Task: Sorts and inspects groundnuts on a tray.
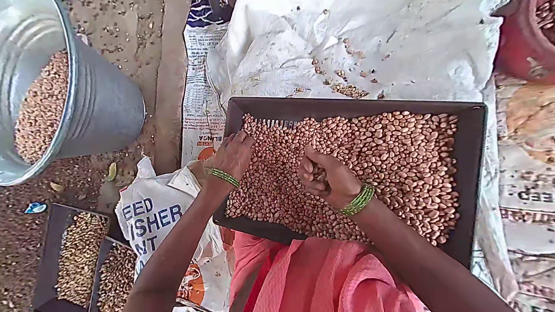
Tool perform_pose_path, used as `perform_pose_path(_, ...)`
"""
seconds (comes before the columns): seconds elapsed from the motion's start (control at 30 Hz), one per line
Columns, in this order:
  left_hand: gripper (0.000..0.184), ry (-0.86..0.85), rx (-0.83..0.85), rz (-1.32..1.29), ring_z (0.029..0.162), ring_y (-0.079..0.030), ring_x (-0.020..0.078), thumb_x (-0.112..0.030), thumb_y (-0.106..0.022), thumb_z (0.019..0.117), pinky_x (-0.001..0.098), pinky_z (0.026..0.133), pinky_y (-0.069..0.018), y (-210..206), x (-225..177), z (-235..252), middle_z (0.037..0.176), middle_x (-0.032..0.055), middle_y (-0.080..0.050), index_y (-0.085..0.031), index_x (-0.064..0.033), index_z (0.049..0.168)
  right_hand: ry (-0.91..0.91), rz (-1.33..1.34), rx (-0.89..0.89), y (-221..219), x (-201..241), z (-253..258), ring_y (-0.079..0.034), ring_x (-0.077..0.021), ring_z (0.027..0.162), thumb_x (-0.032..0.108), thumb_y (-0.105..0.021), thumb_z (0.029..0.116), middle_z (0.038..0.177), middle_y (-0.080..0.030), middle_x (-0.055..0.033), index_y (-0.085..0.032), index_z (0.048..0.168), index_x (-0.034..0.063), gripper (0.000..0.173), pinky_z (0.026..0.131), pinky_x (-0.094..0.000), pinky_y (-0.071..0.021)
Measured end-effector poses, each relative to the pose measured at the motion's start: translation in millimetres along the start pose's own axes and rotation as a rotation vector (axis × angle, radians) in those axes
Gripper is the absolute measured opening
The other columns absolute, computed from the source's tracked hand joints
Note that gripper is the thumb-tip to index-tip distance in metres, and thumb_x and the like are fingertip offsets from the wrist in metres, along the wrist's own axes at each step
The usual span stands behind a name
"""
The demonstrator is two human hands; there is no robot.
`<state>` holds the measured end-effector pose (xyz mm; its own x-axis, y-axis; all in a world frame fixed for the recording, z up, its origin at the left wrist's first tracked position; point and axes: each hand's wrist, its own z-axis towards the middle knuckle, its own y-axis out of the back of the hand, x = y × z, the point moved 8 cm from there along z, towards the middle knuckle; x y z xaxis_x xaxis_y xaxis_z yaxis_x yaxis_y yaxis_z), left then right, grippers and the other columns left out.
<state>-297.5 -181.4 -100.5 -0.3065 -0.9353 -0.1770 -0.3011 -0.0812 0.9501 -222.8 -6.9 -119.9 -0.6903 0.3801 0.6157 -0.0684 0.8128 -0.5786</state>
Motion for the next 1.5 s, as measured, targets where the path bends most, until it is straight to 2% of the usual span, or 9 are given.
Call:
perform_pose_path(0.23,0.022,-0.006,-0.029,-0.069,0.102,-0.069,0.0412,-0.013,-0.062,0.1015,0.0575,0.090,-0.0550,13,-9,-10,0.114,0.0248,-0.068,-0.071,0.0028,0.113,-0.033,-0.052,-0.082,2,-4,-2,-0.034,0.0004,0.040,0.037,-0.029,0.1135,0.058,-0.047,0.0051,-0.053,0.077,0.0122,0.050,0.038,-0.0129,-0.0291)
perform_pose_path(0.33,0.019,-0.136,-0.160,-0.358,0.081,-0.069,0.0197,-0.020,-0.068,0.0975,0.0359,0.074,-0.0580,40,-37,-33,0.100,0.0125,-0.072,-0.077,-0.0044,0.106,-0.086,-0.106,-0.190,1,-13,-2,-0.030,0.0004,0.039,0.043,-0.024,0.1129,0.061,-0.049,0.0043,-0.059,0.094,0.0079,0.054,0.037,-0.0144,-0.0259)
perform_pose_path(0.57,0.030,-0.005,-0.060,0.010,0.121,-0.062,0.0440,-0.012,-0.050,0.1075,0.0592,0.106,-0.0450,37,-1,31,0.128,0.0260,-0.065,-0.069,0.0006,0.126,-0.146,0.014,-0.110,-11,-14,-6,-0.034,0.0005,0.041,0.042,-0.028,0.1127,0.061,-0.050,0.0050,-0.055,0.087,0.0111,0.049,0.040,-0.0135,-0.0282)
perform_pose_path(0.83,0.026,0.054,0.175,0.069,0.121,-0.061,0.0428,-0.012,-0.053,0.1052,0.0579,0.107,-0.0429,21,-3,66,0.123,0.0263,-0.065,-0.067,0.0040,0.120,-0.113,-0.008,-0.163,0,-6,-8,-0.034,0.0003,0.040,0.039,-0.032,0.1131,0.058,-0.047,0.0051,-0.054,0.082,0.0117,0.047,0.039,-0.0132,-0.0282)
perform_pose_path(0.97,0.016,-0.109,0.078,-0.510,0.085,-0.071,0.0109,-0.013,-0.069,0.0971,0.0295,0.082,-0.0582,51,-29,37,0.099,0.0077,-0.074,-0.072,-0.0027,0.109,-0.093,-0.039,-0.204,5,-11,-6,-0.032,0.0004,0.040,0.045,-0.028,0.1123,0.061,-0.050,0.0051,-0.060,0.093,0.0106,0.052,0.038,-0.0145,-0.0271)
perform_pose_path(1.17,0.037,-0.061,-0.007,-0.428,0.118,-0.067,0.0256,-0.020,-0.054,0.1063,0.0424,0.104,-0.0518,57,-11,11,0.134,0.0182,-0.065,-0.060,-0.0019,0.138,0.032,0.070,-0.127,5,-4,-2,-0.033,-0.0004,0.041,0.048,-0.022,0.1118,0.063,-0.054,0.0062,-0.059,0.087,0.0150,0.055,0.039,-0.0152,-0.0283)
perform_pose_path(1.27,0.061,0.129,0.019,-0.388,0.149,-0.038,0.0401,-0.025,-0.056,0.1056,0.0566,0.121,-0.0310,17,-9,3,0.163,0.0239,-0.034,-0.036,-0.0010,0.158,0.092,0.133,-0.128,7,11,-9,-0.033,-0.0003,0.040,0.043,-0.027,0.1125,0.061,-0.050,0.0065,-0.053,0.078,0.0171,0.051,0.038,-0.0139,-0.0285)
perform_pose_path(1.4,0.074,0.241,-0.227,-0.451,0.159,-0.009,0.0387,-0.030,-0.061,0.1017,0.0583,0.126,-0.0153,-33,-29,-7,0.171,0.0208,-0.014,-0.027,-0.0005,0.161,0.218,0.164,-0.083,15,33,-15,-0.033,0.0010,0.041,0.045,-0.024,0.1120,0.061,-0.050,0.0079,-0.053,0.075,0.0194,0.054,0.038,-0.0122,-0.0290)
perform_pose_path(1.5,0.077,0.109,-0.216,-0.651,0.158,-0.015,0.0357,-0.026,-0.068,0.0970,0.0587,0.125,-0.0205,-45,-78,-15,0.171,0.0184,-0.017,-0.031,-0.0027,0.160,0.265,0.191,-0.077,20,43,-20,-0.033,0.0014,0.041,0.045,-0.024,0.1120,0.059,-0.048,0.0092,-0.050,0.071,0.0218,0.053,0.039,-0.0122,-0.0294)
